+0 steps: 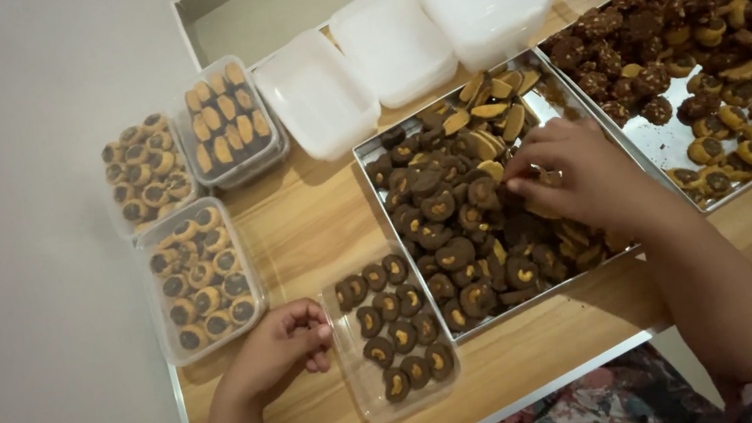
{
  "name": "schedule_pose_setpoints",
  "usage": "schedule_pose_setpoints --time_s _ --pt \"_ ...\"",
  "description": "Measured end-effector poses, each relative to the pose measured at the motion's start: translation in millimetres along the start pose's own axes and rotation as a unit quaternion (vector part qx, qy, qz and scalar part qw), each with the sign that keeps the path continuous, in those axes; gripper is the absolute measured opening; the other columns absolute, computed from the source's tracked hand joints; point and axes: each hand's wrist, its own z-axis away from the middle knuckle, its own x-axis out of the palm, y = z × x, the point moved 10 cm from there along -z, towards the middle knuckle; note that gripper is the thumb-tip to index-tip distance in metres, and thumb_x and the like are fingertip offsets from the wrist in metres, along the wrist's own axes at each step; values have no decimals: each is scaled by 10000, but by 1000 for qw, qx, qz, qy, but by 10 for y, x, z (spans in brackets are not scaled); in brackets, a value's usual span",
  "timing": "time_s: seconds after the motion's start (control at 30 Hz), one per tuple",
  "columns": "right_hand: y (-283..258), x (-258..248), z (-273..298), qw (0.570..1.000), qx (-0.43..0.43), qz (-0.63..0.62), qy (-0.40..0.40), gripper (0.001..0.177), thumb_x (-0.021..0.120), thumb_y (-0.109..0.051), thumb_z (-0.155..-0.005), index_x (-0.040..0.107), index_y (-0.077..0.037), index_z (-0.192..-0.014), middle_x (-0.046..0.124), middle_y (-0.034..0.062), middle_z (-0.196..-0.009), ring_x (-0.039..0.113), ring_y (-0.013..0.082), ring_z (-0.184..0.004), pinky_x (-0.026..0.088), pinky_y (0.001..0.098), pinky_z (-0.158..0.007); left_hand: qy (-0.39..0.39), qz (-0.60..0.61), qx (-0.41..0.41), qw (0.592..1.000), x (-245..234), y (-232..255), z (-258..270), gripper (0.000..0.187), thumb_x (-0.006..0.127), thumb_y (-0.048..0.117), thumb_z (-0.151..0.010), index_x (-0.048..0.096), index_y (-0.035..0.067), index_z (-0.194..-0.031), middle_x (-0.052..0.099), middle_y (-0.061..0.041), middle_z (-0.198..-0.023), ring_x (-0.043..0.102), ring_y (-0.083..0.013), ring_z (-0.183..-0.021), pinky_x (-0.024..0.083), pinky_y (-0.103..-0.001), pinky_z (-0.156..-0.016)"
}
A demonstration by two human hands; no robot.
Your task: Packing small chocolate cookies from a metal tray into clear plastic containers
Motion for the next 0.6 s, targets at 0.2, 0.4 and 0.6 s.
schedule_pose_setpoints --time_s 0.2,0.4,0.6 --pt "-281 204 166 982 -113 9 -150 290 810 -457 -802 827 -286 -1037 627 -64 -974 528 189 -987 312 401 -957 -6 -33 6 999 52 99 41 75 707 13 -933 640 -10 -907 659 -149 -762 677 -252 -603 555 -334 -572" --pt "-498 459 304 960 -117 55 -248 387 875 -444 -782 778 -295 -1125 619 -66 -1068 492 181 -1035 315 437 -959 13 -53 -21 998 42 111 61 81 713 22 -940 645 -2 -903 652 -152 -703 687 -263 -603 561 -344 -582" --pt "-422 597 377 948 -111 107 -278 331 859 -369 -799 749 -314 -1105 586 -71 -1073 466 203 -1027 299 437 -960 0 -29 -2 1000 17 70 33 81 711 -15 -927 642 -2 -887 645 -138 -730 674 -248 -596 545 -335 -573"
